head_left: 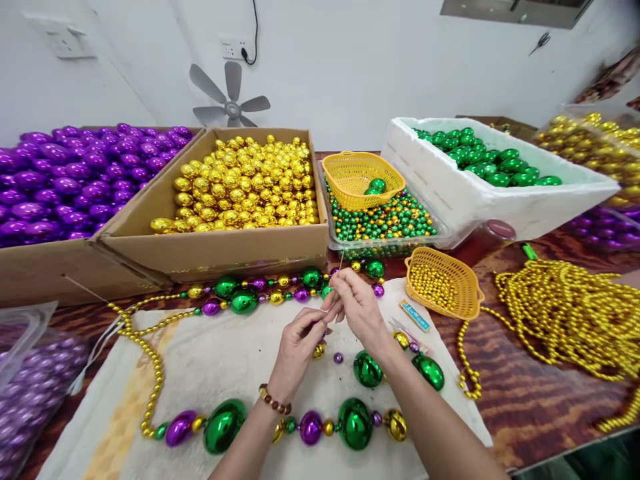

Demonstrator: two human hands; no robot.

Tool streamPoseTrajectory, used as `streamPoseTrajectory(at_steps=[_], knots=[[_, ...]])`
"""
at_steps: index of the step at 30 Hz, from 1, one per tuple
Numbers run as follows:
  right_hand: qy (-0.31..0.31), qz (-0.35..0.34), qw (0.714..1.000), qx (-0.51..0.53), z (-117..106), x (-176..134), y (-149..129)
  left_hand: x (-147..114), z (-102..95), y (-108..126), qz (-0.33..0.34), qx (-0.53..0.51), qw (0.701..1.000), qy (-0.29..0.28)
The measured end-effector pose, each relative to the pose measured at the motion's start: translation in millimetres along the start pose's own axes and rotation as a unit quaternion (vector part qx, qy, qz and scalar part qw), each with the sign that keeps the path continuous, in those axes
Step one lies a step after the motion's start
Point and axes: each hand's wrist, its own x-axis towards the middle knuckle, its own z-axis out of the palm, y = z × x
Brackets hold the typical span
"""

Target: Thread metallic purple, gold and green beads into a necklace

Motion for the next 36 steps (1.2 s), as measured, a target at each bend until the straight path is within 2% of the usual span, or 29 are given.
streamPoseTrajectory(at_steps=[3, 6, 8, 11, 16, 19, 22, 25, 28, 33, 34, 36], knots=[[0.013, -0.032, 0.998, 0.043, -10.4, 3.4, -36.2, -3.7, -1.0, 3.8, 0.009, 0.044, 0.999, -0.008], [-0.014, -0.054, 0.996, 0.069, -21.2, 3.1, -68.1, -7.7, 1.0, 4.7, -0.004, 0.043, 0.999, -0.001], [-0.034, -0.055, 0.996, 0.060, -25.9, 1.1, -78.2, -10.1, 4.1, 4.8, -0.015, 0.027, 1.000, -0.003], [-0.040, -0.050, 0.997, 0.043, -27.2, -1.8, -76.7, -12.3, 7.5, 5.1, -0.007, 0.035, 0.999, -0.011], [0.009, -0.044, 0.988, 0.146, -28.0, -0.4, -75.3, -12.9, 4.7, 1.5, 0.049, 0.148, 0.988, -0.008], [0.058, -0.084, 0.973, 0.208, -38.5, 4.3, -96.8, -13.4, 2.4, -1.9, 0.063, 0.174, 0.983, -0.013], [0.087, -0.133, 0.963, 0.217, -54.2, 9.9, -128.9, -14.3, 1.1, -3.6, 0.049, 0.184, 0.982, 0.001], [0.101, -0.204, 0.955, 0.189, -67.7, 13.7, -160.3, -15.7, 1.7, -4.0, 0.021, 0.166, 0.986, 0.023], [0.101, -0.265, 0.944, 0.170, -74.4, 14.8, -184.8, -17.4, 6.7, -5.5, -0.017, 0.098, 0.994, 0.046], [0.129, -0.288, 0.929, 0.194, -72.0, 14.4, -214.3, -19.9, 13.4, -14.1, -0.074, -0.066, 0.989, 0.107], [0.133, -0.295, 0.925, 0.198, -70.7, 14.4, -219.8, -20.4, 12.0, -16.9, -0.071, -0.072, 0.988, 0.116], [0.139, -0.313, 0.919, 0.196, -68.9, 14.2, -230.8, -21.7, 6.7, -23.3, -0.052, -0.017, 0.991, 0.121]])
